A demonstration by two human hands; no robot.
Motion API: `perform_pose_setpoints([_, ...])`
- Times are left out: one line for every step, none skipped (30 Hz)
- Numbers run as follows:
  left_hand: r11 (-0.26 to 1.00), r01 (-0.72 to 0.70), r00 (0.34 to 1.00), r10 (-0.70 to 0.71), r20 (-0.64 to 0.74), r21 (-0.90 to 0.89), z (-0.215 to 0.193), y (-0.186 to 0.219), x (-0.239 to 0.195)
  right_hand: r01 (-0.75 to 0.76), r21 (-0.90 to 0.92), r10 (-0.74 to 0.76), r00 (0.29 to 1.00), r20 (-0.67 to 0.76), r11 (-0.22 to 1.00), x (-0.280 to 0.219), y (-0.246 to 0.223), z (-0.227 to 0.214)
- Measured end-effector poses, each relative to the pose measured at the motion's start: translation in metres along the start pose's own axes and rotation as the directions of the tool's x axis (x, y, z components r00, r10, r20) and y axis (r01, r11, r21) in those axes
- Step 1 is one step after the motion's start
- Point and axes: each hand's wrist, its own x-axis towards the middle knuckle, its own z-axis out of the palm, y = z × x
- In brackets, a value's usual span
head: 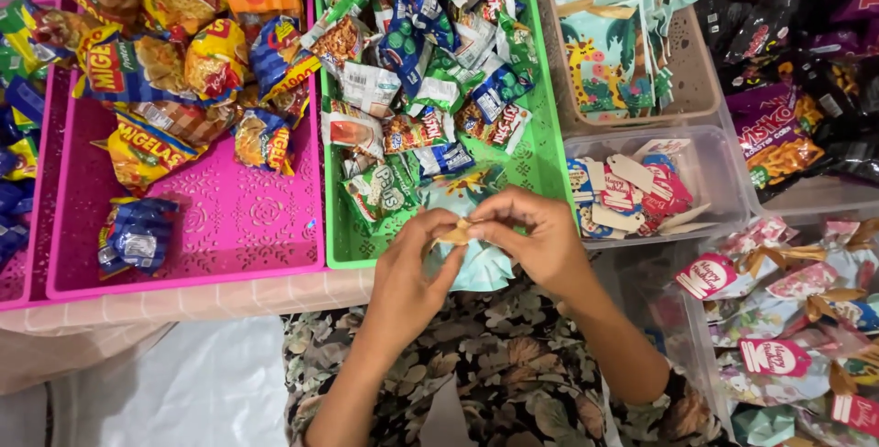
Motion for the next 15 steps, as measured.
perform_pose_setpoints([1.0, 0.0, 1.0, 0.0, -0.002, 0.0, 0.001, -0.001, 0.0, 0.001, 0.0, -0.001, 1.0, 0.001, 1.0, 0.002, -0.007, 0.002])
perform_pose_setpoints([0.997, -0.062, 0.997, 0.064, -0.052, 0.04, 0.002, -0.002, -0.001, 0.047, -0.101, -0.047, 0.999, 0.004, 0.994, 0.004, -0.014, 0.005])
perform_pose_setpoints([0.989, -0.122, 0.987, 0.13, -0.099, 0.083, 0.004, -0.002, -0.002, 0.094, -0.201, -0.093, 0.996, 0.012, 0.975, 0.005, -0.021, 0.007])
perform_pose_setpoints([0.989, -0.121, 0.986, 0.129, -0.101, 0.083, 0.003, -0.003, -0.002, 0.094, -0.201, -0.093, 0.996, 0.014, 0.975, 0.006, -0.024, 0.007])
perform_pose_setpoints([0.977, -0.179, 0.973, 0.194, -0.123, 0.117, 0.002, -0.004, -0.002, 0.118, -0.283, -0.107, 0.993, 0.052, 0.952, 0.006, -0.027, 0.006])
perform_pose_setpoints([0.96, -0.236, 0.956, 0.258, -0.142, 0.152, 0.002, -0.005, -0.002, 0.144, -0.363, -0.118, 0.989, 0.092, 0.921, 0.007, -0.031, 0.006])
perform_pose_setpoints([0.96, -0.236, 0.956, 0.258, -0.144, 0.151, 0.002, -0.006, 0.0, 0.144, -0.364, -0.118, 0.989, 0.093, 0.92, 0.008, -0.036, 0.004])
perform_pose_setpoints([0.93, -0.296, 0.935, 0.329, -0.133, 0.22, 0.003, -0.008, 0.001, 0.144, -0.398, -0.085, 0.983, 0.163, 0.906, 0.008, -0.041, 0.003])
perform_pose_setpoints([0.891, -0.352, 0.91, 0.398, -0.118, 0.287, 0.004, -0.01, 0.003, 0.147, -0.431, -0.049, 0.972, 0.231, 0.89, 0.009, -0.046, 0.001])
perform_pose_setpoints([0.892, -0.352, 0.91, 0.397, -0.119, 0.284, 0.004, -0.011, 0.005, 0.145, -0.434, -0.047, 0.972, 0.23, 0.889, 0.011, -0.047, -0.002])
perform_pose_setpoints([0.891, -0.378, 0.901, 0.416, -0.123, 0.25, 0.004, -0.011, 0.007, 0.093, -0.41, 0.028, 0.959, 0.281, 0.907, 0.014, -0.048, -0.005])
perform_pose_setpoints([0.889, -0.404, 0.891, 0.436, -0.127, 0.217, 0.004, -0.012, 0.01, 0.039, -0.388, 0.1, 0.938, 0.331, 0.921, 0.016, -0.05, -0.008])
perform_pose_setpoints([0.889, -0.405, 0.891, 0.437, -0.127, 0.214, 0.006, -0.016, 0.011, 0.038, -0.39, 0.101, 0.939, 0.328, 0.92, 0.019, -0.043, -0.015])
perform_pose_setpoints([0.906, -0.398, 0.896, 0.418, -0.152, 0.144, 0.008, -0.02, 0.013, -0.025, -0.297, 0.141, 0.915, 0.377, 0.954, 0.023, -0.036, -0.02])
perform_pose_setpoints([0.918, -0.39, 0.901, 0.397, -0.176, 0.073, 0.01, -0.024, 0.014, -0.094, -0.205, 0.175, 0.887, 0.427, 0.974, 0.027, -0.029, -0.026])
